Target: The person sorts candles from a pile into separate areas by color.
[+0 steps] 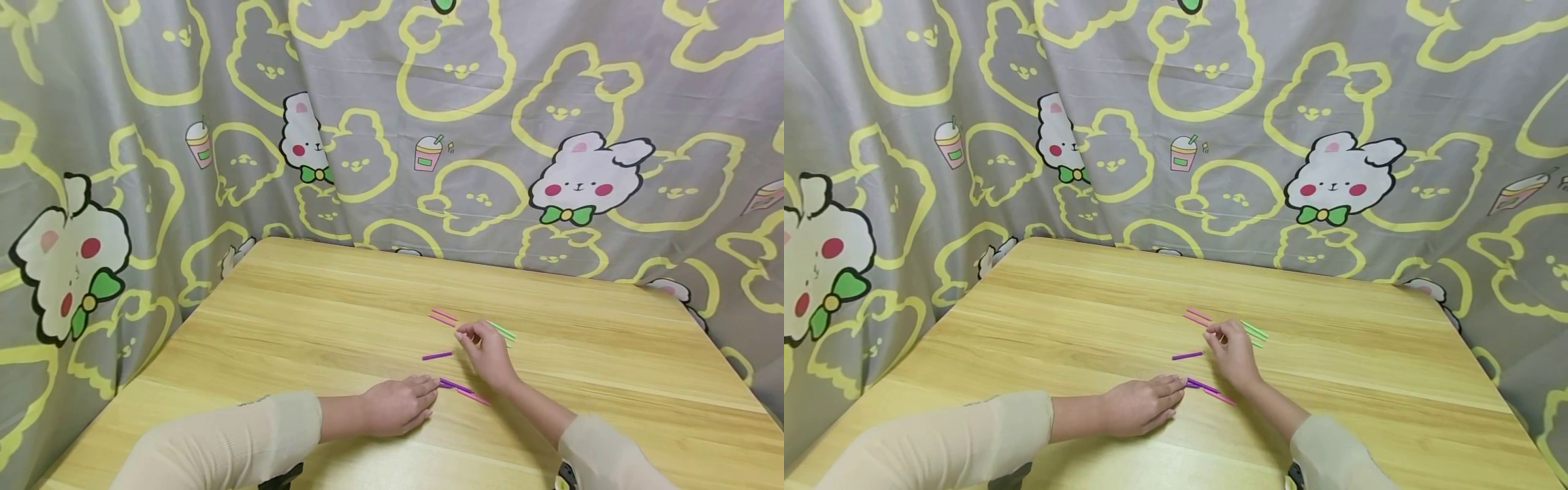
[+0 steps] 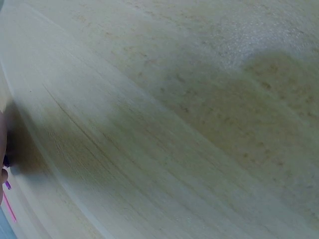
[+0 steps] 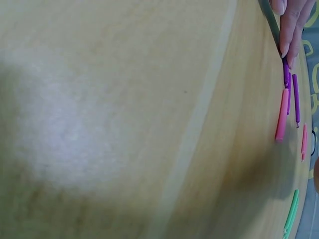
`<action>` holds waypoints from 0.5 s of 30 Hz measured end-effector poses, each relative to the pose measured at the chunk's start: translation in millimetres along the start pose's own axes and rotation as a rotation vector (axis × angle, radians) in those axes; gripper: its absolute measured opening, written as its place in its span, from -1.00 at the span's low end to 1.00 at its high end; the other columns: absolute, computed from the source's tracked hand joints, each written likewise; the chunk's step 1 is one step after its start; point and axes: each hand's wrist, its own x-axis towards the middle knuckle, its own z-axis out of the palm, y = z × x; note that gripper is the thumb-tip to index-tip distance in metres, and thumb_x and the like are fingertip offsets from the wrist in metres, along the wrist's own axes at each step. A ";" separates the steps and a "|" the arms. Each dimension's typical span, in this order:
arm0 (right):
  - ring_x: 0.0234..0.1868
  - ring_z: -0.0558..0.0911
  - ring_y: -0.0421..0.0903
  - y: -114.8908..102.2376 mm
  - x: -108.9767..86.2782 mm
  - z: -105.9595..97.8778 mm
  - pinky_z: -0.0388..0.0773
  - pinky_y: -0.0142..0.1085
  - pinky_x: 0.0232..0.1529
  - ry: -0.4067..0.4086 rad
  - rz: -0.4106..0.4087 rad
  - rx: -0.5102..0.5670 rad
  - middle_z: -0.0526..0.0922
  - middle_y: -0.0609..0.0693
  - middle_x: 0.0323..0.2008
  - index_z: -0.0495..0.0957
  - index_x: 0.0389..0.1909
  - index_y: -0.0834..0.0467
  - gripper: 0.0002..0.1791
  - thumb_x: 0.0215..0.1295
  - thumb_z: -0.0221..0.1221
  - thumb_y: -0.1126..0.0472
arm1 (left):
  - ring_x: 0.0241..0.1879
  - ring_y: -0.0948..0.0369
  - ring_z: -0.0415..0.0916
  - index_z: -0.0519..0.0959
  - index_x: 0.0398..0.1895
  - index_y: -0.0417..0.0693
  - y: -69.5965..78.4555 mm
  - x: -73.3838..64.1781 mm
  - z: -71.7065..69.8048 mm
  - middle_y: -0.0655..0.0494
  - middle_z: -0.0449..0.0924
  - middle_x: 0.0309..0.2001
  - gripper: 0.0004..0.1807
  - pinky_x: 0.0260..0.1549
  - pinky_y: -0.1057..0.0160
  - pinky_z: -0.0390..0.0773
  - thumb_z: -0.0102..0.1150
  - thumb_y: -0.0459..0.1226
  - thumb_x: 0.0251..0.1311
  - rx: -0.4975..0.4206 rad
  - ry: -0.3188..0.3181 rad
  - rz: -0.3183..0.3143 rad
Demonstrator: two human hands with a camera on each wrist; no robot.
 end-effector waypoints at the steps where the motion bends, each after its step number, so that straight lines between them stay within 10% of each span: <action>1: -0.44 0.38 -0.27 0.0 -1.0 0.0 0.40 -0.51 -0.46 0.000 -0.005 0.003 0.50 -0.02 -0.52 0.62 -0.39 0.28 -0.95 0.14 0.21 0.37 | 0.26 0.16 0.34 0.42 0.21 -0.14 0.0 0.0 0.0 -0.02 0.38 0.26 -0.54 0.27 0.31 0.35 -0.27 -0.11 0.41 0.000 0.000 -0.001; 15: -0.47 0.34 -0.34 3.8 -16.4 -7.7 0.38 -0.53 -0.54 -0.051 0.022 0.035 0.46 -0.07 -0.54 0.61 -0.37 0.25 -0.94 0.12 0.23 0.35 | 0.27 0.15 0.33 0.41 0.21 -0.14 0.2 -0.8 0.4 -0.02 0.36 0.27 -0.54 0.27 0.30 0.34 -0.27 -0.11 0.41 -0.001 0.004 0.002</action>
